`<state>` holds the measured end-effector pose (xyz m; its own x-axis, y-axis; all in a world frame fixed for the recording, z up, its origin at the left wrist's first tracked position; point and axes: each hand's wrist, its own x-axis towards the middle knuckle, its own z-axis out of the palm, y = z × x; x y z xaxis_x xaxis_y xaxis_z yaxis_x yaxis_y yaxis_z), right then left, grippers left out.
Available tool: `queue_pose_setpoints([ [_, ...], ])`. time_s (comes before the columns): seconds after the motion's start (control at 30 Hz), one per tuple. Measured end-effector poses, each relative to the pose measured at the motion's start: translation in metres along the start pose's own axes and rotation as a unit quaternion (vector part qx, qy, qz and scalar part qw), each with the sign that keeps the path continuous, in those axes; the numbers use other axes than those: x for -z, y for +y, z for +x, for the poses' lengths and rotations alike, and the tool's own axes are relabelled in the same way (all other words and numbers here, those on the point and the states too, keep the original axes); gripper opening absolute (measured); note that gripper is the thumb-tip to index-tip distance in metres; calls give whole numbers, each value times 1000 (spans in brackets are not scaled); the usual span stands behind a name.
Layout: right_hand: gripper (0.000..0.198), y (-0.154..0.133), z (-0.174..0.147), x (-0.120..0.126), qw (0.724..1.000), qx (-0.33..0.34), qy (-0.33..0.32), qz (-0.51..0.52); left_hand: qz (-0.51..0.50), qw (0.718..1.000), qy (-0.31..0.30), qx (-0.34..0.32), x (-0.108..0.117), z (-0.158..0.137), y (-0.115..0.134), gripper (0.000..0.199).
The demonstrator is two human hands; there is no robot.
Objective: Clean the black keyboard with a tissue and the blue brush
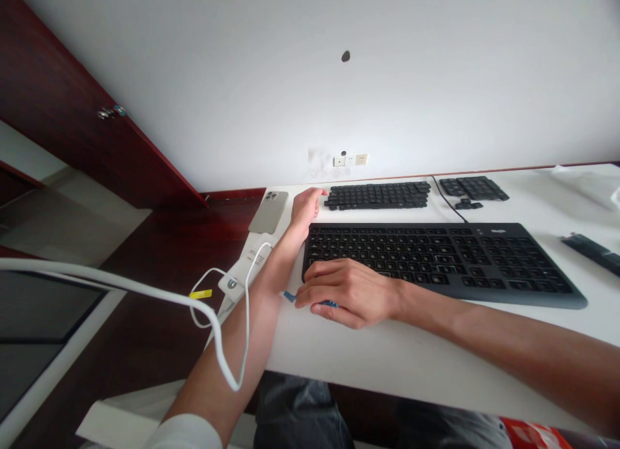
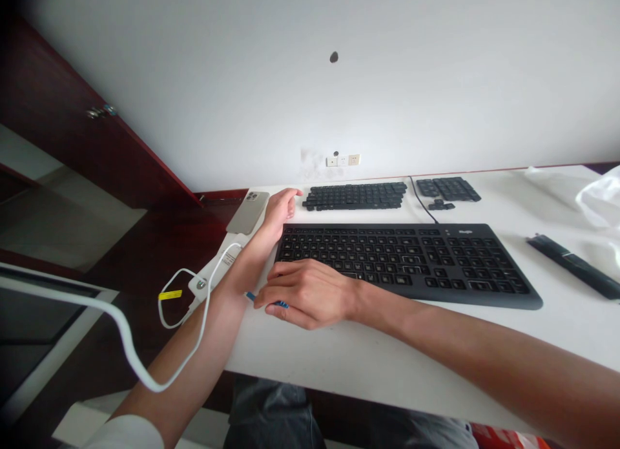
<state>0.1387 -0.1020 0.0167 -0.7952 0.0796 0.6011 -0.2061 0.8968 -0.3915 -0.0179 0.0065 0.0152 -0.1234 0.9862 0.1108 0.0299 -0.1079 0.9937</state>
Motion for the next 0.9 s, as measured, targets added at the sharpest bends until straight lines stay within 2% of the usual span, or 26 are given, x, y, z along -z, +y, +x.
queue_pose_setpoints([
  [0.1, 28, -2, 1, -2, 1000, 11, 2, 0, 10, 1000, 11, 8, -2, -2, 5, 25],
  [0.2, 31, -2, 0, -2, 1000, 11, 13, -13, 2, 1000, 11, 8, -3, -1, 6, 21],
  [0.4, 28, -3, 1, -4, 1000, 13, -24, 13, 10, 1000, 13, 18, -1, -1, 4, 20],
  [0.5, 28, -1, 0, -3, 1000, 4, -8, -9, -3, 1000, 6, 9, 0, 0, 1, 20],
  [0.6, 27, 7, -1, 8, 999, -27, 16, -39, -18, 1000, -2, 5, 1, 1, -2, 16],
  [0.67, 27, 19, -4, 24, 995, -89, 37, -31, -19, 1000, 3, 11, 1, 2, -4, 14],
  [0.73, 27, 36, -9, 43, 973, -211, 91, 21, -22, 1000, 7, 21, 0, 3, -5, 13],
  [0.8, 27, 57, -18, 62, 910, -340, 191, 140, -31, 999, 7, 31, 0, 5, -7, 13],
  [0.87, 27, 75, -29, 77, 842, -423, 198, 269, -43, 998, 8, 40, -1, 6, -9, 14],
  [0.9, 27, 83, -34, 82, 813, -439, 216, 314, -48, 998, 10, 43, -1, 7, -10, 14],
])
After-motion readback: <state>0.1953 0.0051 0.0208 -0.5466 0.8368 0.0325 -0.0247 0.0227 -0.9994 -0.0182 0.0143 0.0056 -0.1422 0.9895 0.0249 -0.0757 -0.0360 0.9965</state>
